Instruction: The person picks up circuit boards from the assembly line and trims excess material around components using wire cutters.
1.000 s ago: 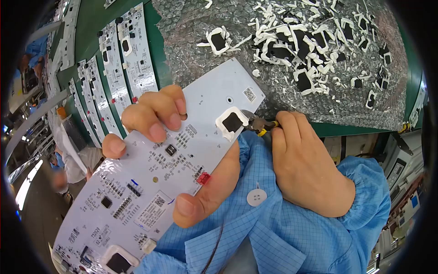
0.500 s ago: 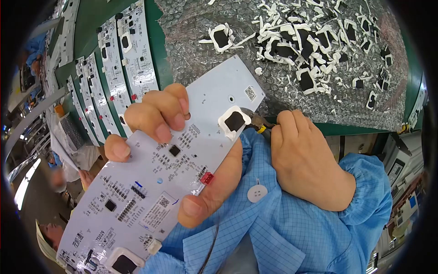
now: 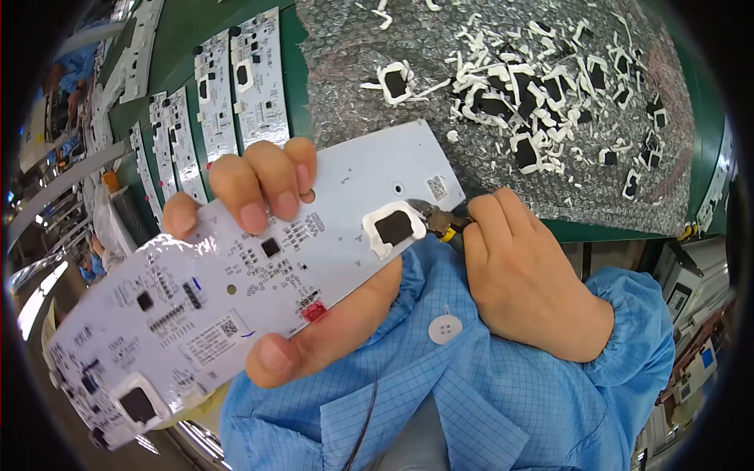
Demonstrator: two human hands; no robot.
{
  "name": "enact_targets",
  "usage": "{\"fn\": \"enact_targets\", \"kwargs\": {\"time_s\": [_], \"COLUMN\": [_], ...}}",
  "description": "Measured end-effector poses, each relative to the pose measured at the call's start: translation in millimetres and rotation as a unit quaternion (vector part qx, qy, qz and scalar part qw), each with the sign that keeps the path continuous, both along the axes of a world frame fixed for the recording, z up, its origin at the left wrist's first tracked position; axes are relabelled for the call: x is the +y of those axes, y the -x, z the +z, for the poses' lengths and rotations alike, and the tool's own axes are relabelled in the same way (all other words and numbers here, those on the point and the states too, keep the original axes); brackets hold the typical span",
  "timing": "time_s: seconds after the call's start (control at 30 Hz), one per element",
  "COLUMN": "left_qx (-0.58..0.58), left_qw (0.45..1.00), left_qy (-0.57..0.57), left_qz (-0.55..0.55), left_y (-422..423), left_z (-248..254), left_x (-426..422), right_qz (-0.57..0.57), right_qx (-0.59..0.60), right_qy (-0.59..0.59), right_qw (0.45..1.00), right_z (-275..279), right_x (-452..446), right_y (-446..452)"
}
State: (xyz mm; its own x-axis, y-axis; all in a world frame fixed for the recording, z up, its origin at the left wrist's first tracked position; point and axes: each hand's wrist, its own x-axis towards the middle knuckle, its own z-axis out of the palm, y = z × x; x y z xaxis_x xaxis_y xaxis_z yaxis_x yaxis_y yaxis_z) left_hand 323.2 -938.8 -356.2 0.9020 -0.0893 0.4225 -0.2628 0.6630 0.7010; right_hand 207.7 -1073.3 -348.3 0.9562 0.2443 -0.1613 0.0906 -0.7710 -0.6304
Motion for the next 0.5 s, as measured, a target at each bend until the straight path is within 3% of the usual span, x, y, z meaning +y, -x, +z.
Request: {"fn": "enact_targets", "kwargs": {"time_s": [0.13, 0.2, 0.3, 0.37, 0.5], "left_qx": [0.035, 0.086, 0.304, 0.347, 0.321], "left_qw": [0.999, 0.992, 0.926, 0.903, 0.886], "left_qy": [0.012, 0.047, 0.087, 0.110, 0.146], "left_qz": [-0.019, -0.085, -0.205, -0.230, -0.301], "left_y": [-3.5, -4.8, 12.0, 4.3, -20.6], "left_z": [-0.6, -1.6, 4.0, -2.3, -7.8], "left_x": [2.8, 3.8, -13.4, -19.0, -27.6], "right_qz": [0.017, 0.011, -0.002, -0.034, -0.099], "right_qx": [-0.007, -0.017, -0.036, -0.038, -0.072], "right_qy": [0.027, -0.006, 0.006, 0.013, -0.060], "right_qw": [0.999, 1.000, 0.999, 0.999, 0.991], "right_z": [1.9, 3.1, 19.7, 23.4, 35.2], "right_x": [-1.8, -4.1, -15.5, -19.8, -53.2], "right_y": [0.3, -0.9, -7.7, -4.6, 8.2]}}
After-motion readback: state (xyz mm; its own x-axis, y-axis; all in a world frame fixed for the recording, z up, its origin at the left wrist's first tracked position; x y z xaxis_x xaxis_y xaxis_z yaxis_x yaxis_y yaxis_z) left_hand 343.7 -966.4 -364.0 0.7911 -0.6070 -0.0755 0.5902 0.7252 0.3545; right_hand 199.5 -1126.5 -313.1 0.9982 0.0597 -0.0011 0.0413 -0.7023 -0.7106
